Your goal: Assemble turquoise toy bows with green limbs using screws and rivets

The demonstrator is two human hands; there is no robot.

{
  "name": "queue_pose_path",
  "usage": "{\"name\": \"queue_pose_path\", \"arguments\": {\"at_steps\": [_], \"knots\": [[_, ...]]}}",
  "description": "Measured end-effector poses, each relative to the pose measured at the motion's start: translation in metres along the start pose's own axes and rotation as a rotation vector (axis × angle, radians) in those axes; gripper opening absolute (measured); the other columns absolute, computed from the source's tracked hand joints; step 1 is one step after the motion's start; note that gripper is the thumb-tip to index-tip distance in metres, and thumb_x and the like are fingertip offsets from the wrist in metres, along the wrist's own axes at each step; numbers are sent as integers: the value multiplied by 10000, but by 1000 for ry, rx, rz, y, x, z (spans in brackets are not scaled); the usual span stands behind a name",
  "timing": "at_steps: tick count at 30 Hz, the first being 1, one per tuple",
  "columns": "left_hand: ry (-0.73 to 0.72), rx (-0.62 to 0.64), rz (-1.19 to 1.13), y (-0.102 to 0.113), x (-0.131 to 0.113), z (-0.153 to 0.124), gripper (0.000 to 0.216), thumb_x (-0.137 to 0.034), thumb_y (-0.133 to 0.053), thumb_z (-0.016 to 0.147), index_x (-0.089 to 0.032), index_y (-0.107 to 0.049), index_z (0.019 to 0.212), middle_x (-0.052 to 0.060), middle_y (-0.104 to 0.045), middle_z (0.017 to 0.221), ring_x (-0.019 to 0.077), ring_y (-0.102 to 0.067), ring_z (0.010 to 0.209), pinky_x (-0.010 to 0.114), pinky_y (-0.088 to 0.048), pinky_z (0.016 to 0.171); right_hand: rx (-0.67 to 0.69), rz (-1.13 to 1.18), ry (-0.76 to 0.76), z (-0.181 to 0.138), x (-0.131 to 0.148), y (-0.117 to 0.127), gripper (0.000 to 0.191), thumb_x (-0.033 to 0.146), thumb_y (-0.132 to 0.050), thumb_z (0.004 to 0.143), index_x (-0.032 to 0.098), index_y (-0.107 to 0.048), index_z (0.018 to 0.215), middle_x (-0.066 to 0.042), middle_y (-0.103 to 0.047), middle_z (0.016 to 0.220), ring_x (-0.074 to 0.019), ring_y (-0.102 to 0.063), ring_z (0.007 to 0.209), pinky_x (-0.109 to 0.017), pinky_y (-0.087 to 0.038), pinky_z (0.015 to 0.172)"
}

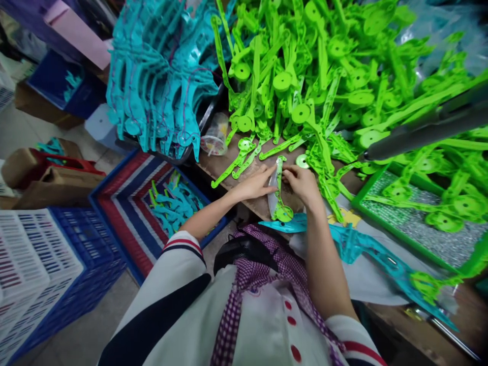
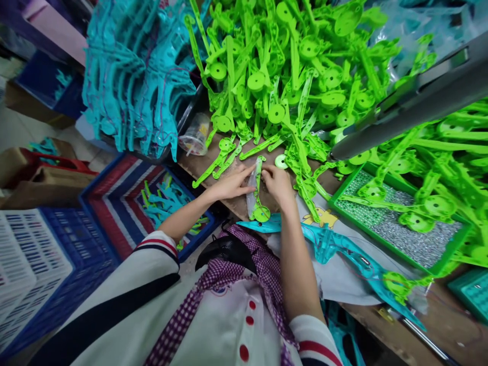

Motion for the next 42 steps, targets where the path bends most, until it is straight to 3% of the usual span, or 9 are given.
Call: {"name": "queue_pose_path", "arguments": {"at_steps": [6, 9, 12, 15, 18, 21, 29, 35, 42], "knots": [[28, 27, 162, 6, -10, 6, 800, -389, -720, 886, -119, -395, 1566, 212, -505, 1452, 392, -551, 1309, 493, -408, 1130, -55, -247, 156, -16, 3, -6, 461, 292, -445, 921, 185, -728, 1267, -124, -637, 951, -285, -637, 899, -435, -516, 884], [-55, -12, 148, 14, -22, -6, 756, -422, -725, 895, -158, -441, 1544, 179, -554, 1391, 343, -604, 1233, 469, -453, 1095, -73, -216, 176, -28, 10, 1, 483, 289, -430, 930, 193, -680, 1331, -127, -640, 1025, -289, -633, 963, -456, -514, 925], [-117, -302, 99, 37, -20, -43, 595, -416, -632, 971, -225, -486, 1516, 129, -575, 1368, 250, -616, 1203, 386, -476, 1082, -203, -138, 191, -63, 22, 26, 465, 376, -460, 970, 225, -630, 1376, -130, -654, 1127, -280, -631, 1001, -457, -521, 929], [89, -699, 193, 61, 14, -90, 428, -345, -578, 999, -181, -597, 1394, 132, -623, 1284, 248, -612, 1189, 392, -479, 1079, -287, -81, 135, -99, 35, 44, 381, 461, -500, 985, 270, -685, 1260, -112, -686, 1033, -256, -636, 860, -413, -539, 779], [260, -737, 329, 62, 49, -108, 402, -273, -655, 941, -152, -645, 1325, 137, -677, 1209, 282, -624, 1160, 427, -492, 1057, -201, -55, 219, -111, 54, 32, 319, 454, -494, 1006, 283, -715, 1158, -96, -704, 981, -239, -648, 838, -392, -537, 762], [236, -726, 341, 56, 67, -105, 294, -243, -669, 928, -186, -706, 1213, 93, -730, 1109, 247, -673, 1052, 388, -535, 982, -75, -56, 361, -112, 69, 9, 307, 410, -493, 1020, 248, -714, 1158, -88, -717, 989, -226, -677, 882, -374, -542, 793], [28, -1182, 455, 67, 57, -127, 241, -325, -578, 1001, -201, -753, 1111, 100, -741, 1051, 205, -700, 997, 364, -542, 975, -128, 17, 499, -139, 95, 4, 213, 275, -539, 1022, 227, -713, 1135, -60, -746, 984, -182, -703, 898, -327, -551, 806], [-13, -1172, 460, 67, 54, -125, 226, -314, -592, 997, -198, -749, 1110, 95, -735, 1035, 200, -699, 981, 353, -556, 951, -145, -67, 435, -132, 68, -9, 208, 266, -536, 1023, 199, -713, 1110, -64, -750, 959, -181, -712, 875, -310, -548, 780], [6, -1056, 425, 55, 43, -116, 160, -252, -628, 948, -192, -748, 1036, 66, -714, 982, 174, -705, 917, 299, -571, 888, -97, -207, 508, -160, 71, -11, 212, 265, -540, 1026, 214, -698, 1157, -59, -754, 1009, -198, -714, 915, -334, -548, 809]]}}
Point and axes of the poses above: each hand's wrist, its own z-axis towards the middle knuckle, its own y-axis out of the back of the hand, x = y × z, the point moved 6 cm from there along z, towards the middle knuckle
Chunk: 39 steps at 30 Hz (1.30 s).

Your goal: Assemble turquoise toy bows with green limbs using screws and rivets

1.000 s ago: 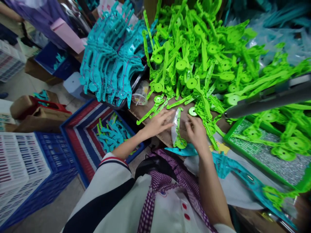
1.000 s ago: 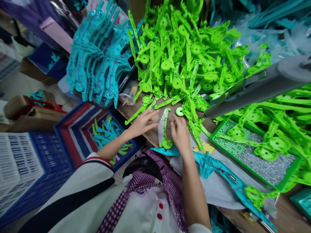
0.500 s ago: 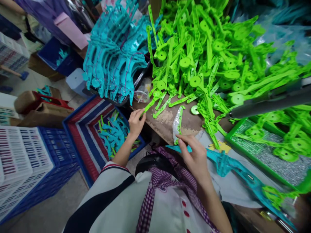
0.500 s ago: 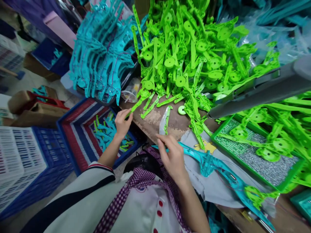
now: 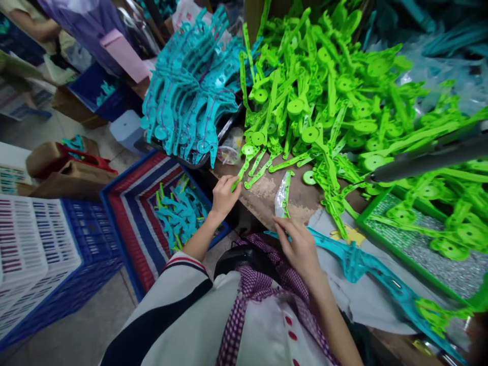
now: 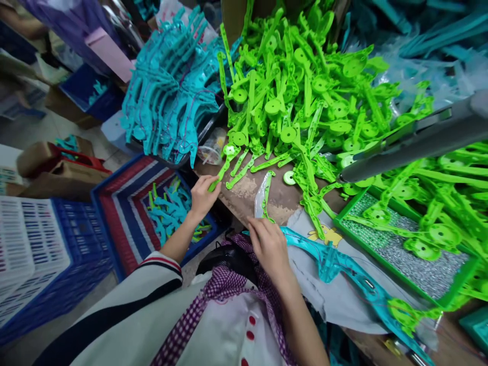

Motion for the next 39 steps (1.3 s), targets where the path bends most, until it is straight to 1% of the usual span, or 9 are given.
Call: {"name": "queue_pose_path", "arguments": {"at_steps": [3, 6, 10, 15, 19, 21, 27, 33, 39], "knots": [[5, -12, -34, 9, -7, -11, 147, -255, -640, 946, -194, -745, 1028, 56, -716, 959, 163, -707, 888, 282, -573, 862, 13, -20, 0, -2, 3, 0, 211, 248, -524, 1033, 214, -685, 1165, -53, -747, 992, -183, -711, 901, -318, -555, 800], [41, 24, -37, 3, -1, -13, 152, -252, -639, 941, -195, -746, 1033, 58, -716, 948, 176, -705, 896, 299, -570, 866, 129, -194, 55, 30, 6, -18, 254, 267, -490, 1041, 201, -704, 1161, -83, -737, 980, -214, -699, 882, -344, -546, 773], [101, 84, -16, -19, 16, 0, 179, -243, -618, 948, -193, -742, 1067, 80, -716, 992, 209, -692, 966, 343, -551, 924, 252, -374, 165, 83, 14, -44, 326, 150, -481, 1004, 137, -679, 1263, -167, -696, 1276, -276, -665, 1106, -399, -523, 902], [52, 120, 21, -30, 13, 9, 212, -303, -594, 982, -200, -752, 1079, 109, -712, 1064, 243, -654, 995, 392, -517, 929, 108, -210, 191, 47, 8, -16, 283, 292, -488, 1046, 171, -691, 1202, -97, -736, 1173, -203, -674, 1045, -324, -506, 887], [-59, 74, -25, -27, -34, 18, 254, -348, -585, 1004, -216, -736, 1161, 108, -696, 1142, 243, -642, 1075, 400, -488, 961, -115, -365, -46, 2, -38, 32, 268, 327, -493, 1042, 173, -713, 1057, -96, -750, 1045, -220, -667, 963, -342, -464, 847], [-209, 162, -147, -37, -72, 28, 239, -344, -584, 1011, -224, -733, 1154, 87, -704, 1098, 222, -653, 1061, 384, -491, 961, -172, -515, -199, -3, -64, 49, 300, 368, -488, 1039, 177, -717, 1068, -104, -746, 1053, -239, -649, 966, -367, -426, 846], [-441, 384, -320, -67, -145, 46, 220, -281, -566, 1018, -206, -711, 1166, 79, -706, 1118, 213, -671, 1076, 394, -536, 959, -74, -856, -498, 17, -119, 68, 369, 380, -453, 986, 133, -728, 975, -160, -714, 980, -293, -564, 944, -444, -324, 857], [-458, 408, -436, -34, -175, 1, 225, -275, -551, 1028, -202, -690, 1189, 73, -710, 1117, 186, -682, 1028, 369, -574, 919, -213, -715, -427, 7, -122, 85, 291, 372, -520, 884, 160, -719, 900, -133, -715, 873, -267, -595, 855, -443, -383, 873], [-627, 457, -347, -26, -234, 0, 307, -201, -529, 1025, -204, -637, 1313, 83, -687, 1315, 231, -599, 1298, 417, -497, 1067, -153, -154, -607, -10, -109, 99, 425, 612, -614, 779, 197, -704, 793, -73, -697, 736, -209, -607, 641, -348, -438, 644]]}}
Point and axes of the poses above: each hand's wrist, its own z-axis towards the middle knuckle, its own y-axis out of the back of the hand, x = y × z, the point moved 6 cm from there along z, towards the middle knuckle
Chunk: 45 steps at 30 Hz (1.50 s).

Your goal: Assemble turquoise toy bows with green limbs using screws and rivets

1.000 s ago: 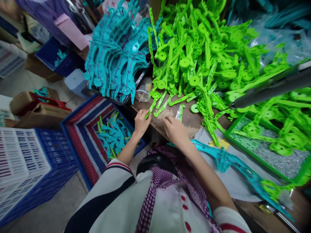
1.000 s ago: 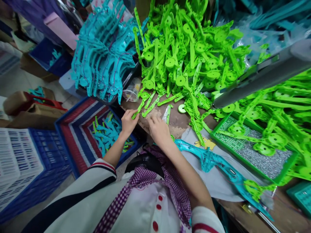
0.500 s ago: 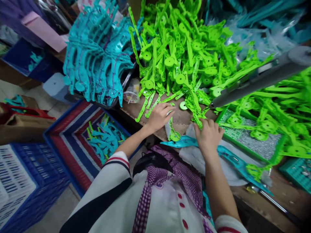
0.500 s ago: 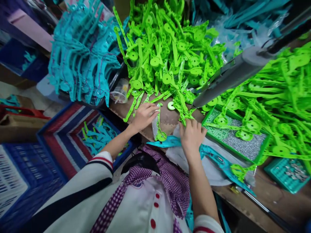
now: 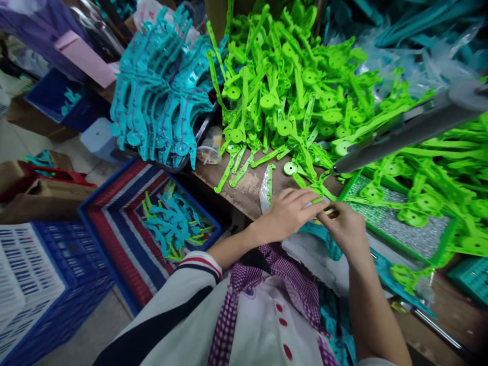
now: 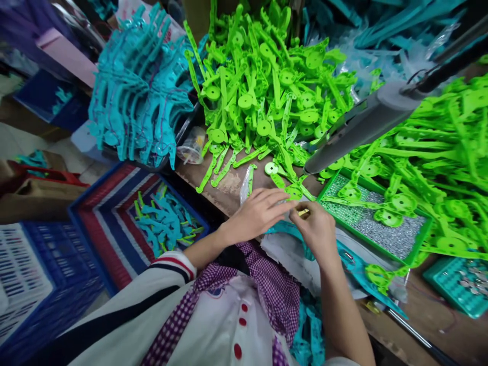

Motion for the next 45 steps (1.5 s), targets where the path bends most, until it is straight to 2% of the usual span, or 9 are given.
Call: {"name": "queue_pose_path", "arguments": {"at_steps": [4, 8, 13, 18, 21, 25, 29, 32, 45], "knots": [[-12, 134, -67, -11, 1, 23, 303, -107, -527, 998, -246, -690, 1211, 42, -737, 1172, 217, -655, 1200, 444, -454, 1115, 262, 420, -145, -2, -7, 20, 382, 584, -736, 730, 204, -716, 756, -65, -667, 646, -192, -621, 598, -335, -483, 595], [282, -12, -511, -7, 29, 12, 185, -272, -589, 1012, -219, -735, 1112, 70, -752, 1074, 192, -711, 1015, 377, -560, 942, 241, 672, -187, -5, -17, 24, 502, 649, -558, 882, 191, -752, 949, -171, -742, 927, -235, -711, 760, -391, -566, 687], [851, -156, -1192, -31, 65, -29, 460, -602, -754, 826, -174, -741, 995, 51, -728, 889, 152, -704, 729, 291, -581, 641, 124, 582, -21, -50, 24, -36, 587, 593, -569, 926, 220, -586, 1379, -157, -707, 1212, -250, -709, 959, -397, -598, 745], [1098, -258, -1161, -46, 89, -60, 526, -651, -844, 652, -172, -647, 747, -42, -575, 655, 104, -606, 586, 249, -522, 561, 52, 537, -22, -86, 51, -66, 550, 552, -530, 968, 205, -577, 1392, -138, -735, 1156, -217, -702, 833, -349, -582, 682], [1048, -183, -1025, -43, 103, -67, 527, -664, -815, 689, -180, -614, 741, -38, -577, 663, 105, -596, 569, 243, -499, 542, 93, 509, -21, -85, 52, -71, 508, 557, -659, 886, 206, -663, 1253, -107, -759, 1038, -204, -691, 769, -336, -581, 668], [759, 55, -696, -23, 123, -60, 448, -619, -708, 856, -173, -697, 884, 10, -660, 802, 130, -642, 640, 263, -526, 605, 125, 771, -293, -75, 39, -90, 539, 607, -764, 753, 184, -666, 1072, -20, -696, 718, -161, -616, 550, -305, -539, 519], [438, -8, -306, 4, 147, -48, 339, -431, -627, 984, -181, -702, 1199, 96, -706, 1122, 192, -710, 981, 341, -573, 916, 159, 943, -448, -67, 34, -105, 619, 586, -865, 615, 169, -662, 1026, 32, -638, 629, -120, -568, 478, -263, -499, 466], [278, -22, -223, -3, 160, -43, 319, -343, -561, 1026, -195, -669, 1286, 130, -667, 1315, 221, -660, 1227, 387, -529, 1073, 152, 958, -476, -61, 33, -109, 651, 601, -878, 570, 169, -664, 1008, 47, -619, 599, -113, -560, 470, -257, -494, 463], [249, -51, -245, -37, 166, -47, 349, -341, -518, 1041, -163, -671, 1299, 152, -665, 1388, 231, -656, 1277, 440, -530, 1115, 162, 866, -477, -52, 29, -114, 694, 655, -864, 546, 165, -667, 996, 21, -647, 596, -135, -574, 474, -272, -494, 470]]}}
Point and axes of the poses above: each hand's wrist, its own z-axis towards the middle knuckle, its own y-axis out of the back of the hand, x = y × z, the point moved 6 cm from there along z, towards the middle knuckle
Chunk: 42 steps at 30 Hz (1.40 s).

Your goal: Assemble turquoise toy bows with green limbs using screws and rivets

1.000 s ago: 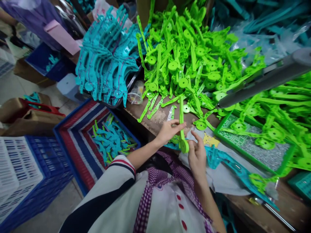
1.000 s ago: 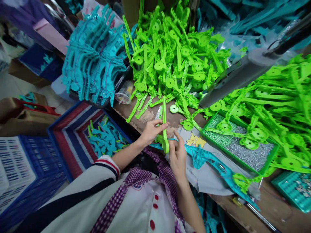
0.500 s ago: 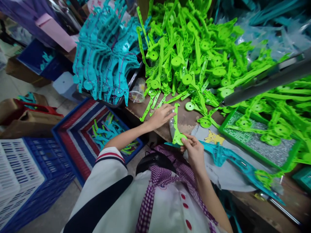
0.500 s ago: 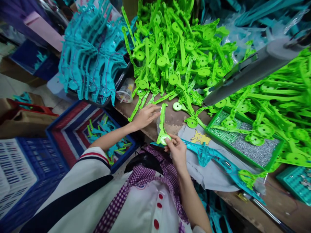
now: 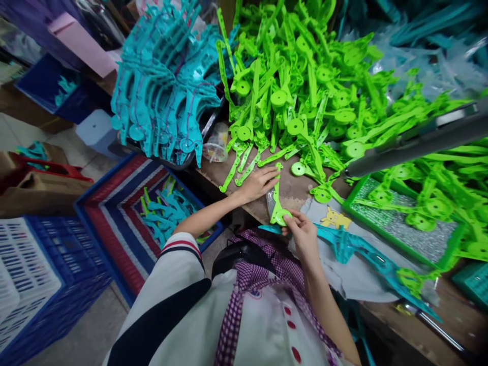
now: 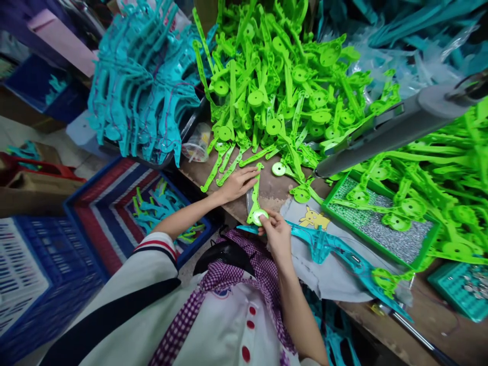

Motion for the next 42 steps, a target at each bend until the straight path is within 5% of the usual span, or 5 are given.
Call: {"name": "queue_pose_path", "arguments": {"at_steps": [10, 17, 21, 27, 42], "knots": [[9, -12, 39, -4, 4, -1, 330, -312, -568, 1012, -130, -686, 1260, 168, -675, 1364, 240, -664, 1263, 435, -528, 1121, 11, -864, 439, -22, 66, 27, 574, 650, -531, 928, 184, -756, 1179, -123, -785, 943, -267, -721, 773, -418, -547, 757], [3, -4, 119, -11, 6, 0, 302, -301, -553, 1018, -142, -695, 1232, 162, -668, 1373, 248, -643, 1292, 444, -532, 1119, -57, -723, 833, -24, 162, 1, 386, 485, -534, 1009, 217, -752, 1180, -88, -787, 1048, -222, -745, 919, -366, -581, 823], [-15, 6, 110, -10, 6, 0, 305, -328, -528, 1034, -154, -689, 1225, 164, -631, 1432, 240, -617, 1331, 451, -514, 1140, 193, -829, 971, -22, 108, -14, 290, 359, -546, 1021, 231, -759, 1172, -81, -773, 1177, -223, -737, 1088, -389, -593, 941], [-25, 52, 137, -12, 1, 0, 311, -341, -524, 1034, -161, -682, 1233, 154, -637, 1429, 242, -615, 1325, 475, -506, 1137, 159, -1136, 1150, -28, 13, 10, 336, 252, -523, 1030, 211, -686, 1322, -87, -673, 1377, -253, -660, 1277, -506, -507, 1108], [27, 136, 270, -21, -19, -1, 333, -343, -501, 1024, -175, -664, 1261, 139, -606, 1454, 272, -593, 1320, 474, -491, 1115, 73, -1188, 1357, -37, 4, 24, 476, 168, -619, 970, 158, -570, 1443, -110, -667, 1386, -252, -653, 1284, -408, -546, 1092]]}}
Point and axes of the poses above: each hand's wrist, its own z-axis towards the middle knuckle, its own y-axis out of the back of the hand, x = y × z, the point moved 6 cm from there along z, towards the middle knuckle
